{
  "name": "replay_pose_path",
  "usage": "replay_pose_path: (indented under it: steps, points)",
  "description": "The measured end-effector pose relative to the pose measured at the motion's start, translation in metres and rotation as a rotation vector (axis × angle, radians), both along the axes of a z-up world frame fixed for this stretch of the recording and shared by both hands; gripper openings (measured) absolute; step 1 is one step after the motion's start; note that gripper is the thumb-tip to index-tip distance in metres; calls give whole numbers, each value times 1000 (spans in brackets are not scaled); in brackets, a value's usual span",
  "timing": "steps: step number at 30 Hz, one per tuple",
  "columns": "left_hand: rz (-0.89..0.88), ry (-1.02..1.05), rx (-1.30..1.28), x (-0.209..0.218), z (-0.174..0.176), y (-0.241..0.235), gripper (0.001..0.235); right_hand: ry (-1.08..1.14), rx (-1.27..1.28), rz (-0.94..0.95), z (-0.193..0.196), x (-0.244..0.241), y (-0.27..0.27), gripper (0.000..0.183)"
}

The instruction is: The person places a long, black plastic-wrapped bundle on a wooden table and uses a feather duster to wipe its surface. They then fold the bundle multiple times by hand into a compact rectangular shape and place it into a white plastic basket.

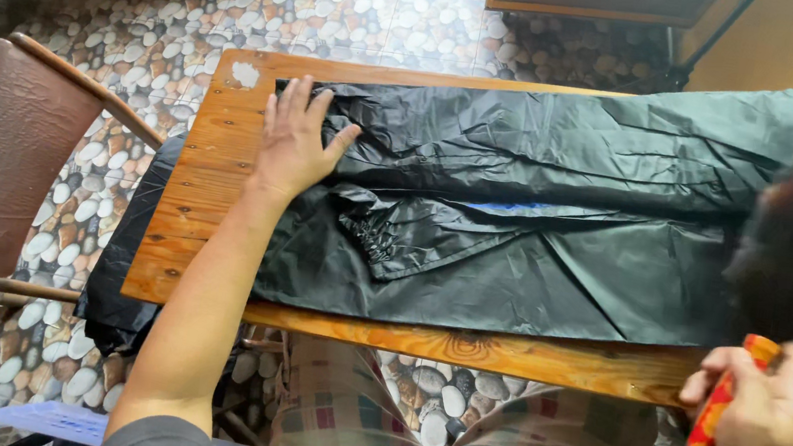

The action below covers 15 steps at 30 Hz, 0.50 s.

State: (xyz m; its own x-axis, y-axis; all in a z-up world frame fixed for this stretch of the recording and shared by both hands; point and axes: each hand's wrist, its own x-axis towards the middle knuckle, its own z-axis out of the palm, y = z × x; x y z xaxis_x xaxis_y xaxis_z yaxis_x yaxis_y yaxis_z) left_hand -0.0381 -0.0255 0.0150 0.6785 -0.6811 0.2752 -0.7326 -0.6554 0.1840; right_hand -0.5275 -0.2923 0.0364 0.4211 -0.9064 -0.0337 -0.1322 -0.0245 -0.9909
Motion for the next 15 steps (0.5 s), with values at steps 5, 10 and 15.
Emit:
replay_pose_path:
  steps: [5, 10, 15]
  points:
    - [101, 221, -191, 7, -10, 20, 77, 228, 239, 373, 15, 49, 98, 14]
    - [-39, 89, -191, 57, -78, 35, 50, 65, 601, 834, 7, 78, 157, 60]
    - [-41, 53, -321, 25, -40, 27, 53, -136, 403, 285, -20, 72, 101, 56]
